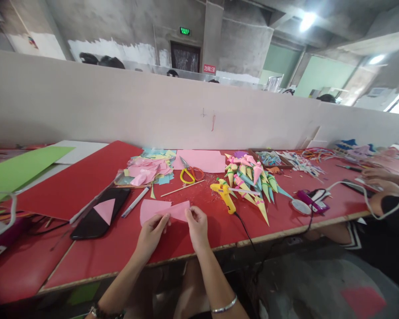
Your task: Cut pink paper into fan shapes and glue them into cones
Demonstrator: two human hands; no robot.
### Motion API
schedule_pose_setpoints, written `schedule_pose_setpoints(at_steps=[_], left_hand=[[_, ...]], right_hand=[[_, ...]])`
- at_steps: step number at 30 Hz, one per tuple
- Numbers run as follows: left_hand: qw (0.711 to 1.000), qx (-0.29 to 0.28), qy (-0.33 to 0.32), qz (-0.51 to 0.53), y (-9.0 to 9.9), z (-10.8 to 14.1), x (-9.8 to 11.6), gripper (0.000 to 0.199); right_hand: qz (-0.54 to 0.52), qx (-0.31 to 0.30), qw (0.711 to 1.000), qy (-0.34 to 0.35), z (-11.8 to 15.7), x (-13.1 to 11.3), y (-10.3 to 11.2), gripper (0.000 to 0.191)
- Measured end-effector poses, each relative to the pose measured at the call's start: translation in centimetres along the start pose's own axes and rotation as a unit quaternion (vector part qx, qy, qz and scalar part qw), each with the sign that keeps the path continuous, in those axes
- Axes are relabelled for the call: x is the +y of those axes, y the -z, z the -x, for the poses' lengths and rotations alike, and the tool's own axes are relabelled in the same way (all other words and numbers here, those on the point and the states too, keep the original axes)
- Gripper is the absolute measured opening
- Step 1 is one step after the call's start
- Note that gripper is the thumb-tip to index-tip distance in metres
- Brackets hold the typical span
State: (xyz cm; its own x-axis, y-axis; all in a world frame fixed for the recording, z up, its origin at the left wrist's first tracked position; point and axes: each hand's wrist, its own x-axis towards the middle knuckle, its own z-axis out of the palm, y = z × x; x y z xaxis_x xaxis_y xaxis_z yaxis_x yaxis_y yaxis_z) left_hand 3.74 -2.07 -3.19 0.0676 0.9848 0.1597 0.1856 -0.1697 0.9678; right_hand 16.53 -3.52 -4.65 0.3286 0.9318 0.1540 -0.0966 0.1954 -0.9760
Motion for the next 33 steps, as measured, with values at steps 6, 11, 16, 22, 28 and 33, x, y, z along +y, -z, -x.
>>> schedule_pose_setpoints(at_steps=[6, 11, 16, 22, 28, 33], left_hand=[[1.0, 0.012, -0.012, 0.002, 0.09, 0.15, 0.27, 0.038], [1.0, 0.002, -0.008, 0.017, -0.07, 0.24, 0.19, 0.039], [0.999, 0.031, -0.002, 0.03, 0.11, 0.43, 0.35, 0.036], [0.995, 0.079, 0.012, 0.052, 0.35, 0.62, 0.0, 0.027], [0.991, 0.11, 0.015, 0.077, 0.37, 0.57, -0.52, 0.025], [0.988, 0.119, 0.016, 0.098, 0.28, 0.59, -0.26, 0.027]], right_hand=[[0.009, -0.035, 0.999, 0.004, 0.19, -0.23, -0.13, 0.027], [0.024, -0.057, 0.998, 0.0, 0.35, -0.14, -0.11, 0.025], [0.032, -0.081, 0.996, 0.008, 0.26, 0.23, 0.15, 0.022], [0.046, -0.096, 0.994, 0.015, 0.29, 0.57, 0.42, 0.022], [0.056, -0.1, 0.993, 0.021, 0.33, 0.64, 0.49, 0.02], [0.061, -0.103, 0.993, 0.023, 0.4, 0.75, 0.58, 0.022]])
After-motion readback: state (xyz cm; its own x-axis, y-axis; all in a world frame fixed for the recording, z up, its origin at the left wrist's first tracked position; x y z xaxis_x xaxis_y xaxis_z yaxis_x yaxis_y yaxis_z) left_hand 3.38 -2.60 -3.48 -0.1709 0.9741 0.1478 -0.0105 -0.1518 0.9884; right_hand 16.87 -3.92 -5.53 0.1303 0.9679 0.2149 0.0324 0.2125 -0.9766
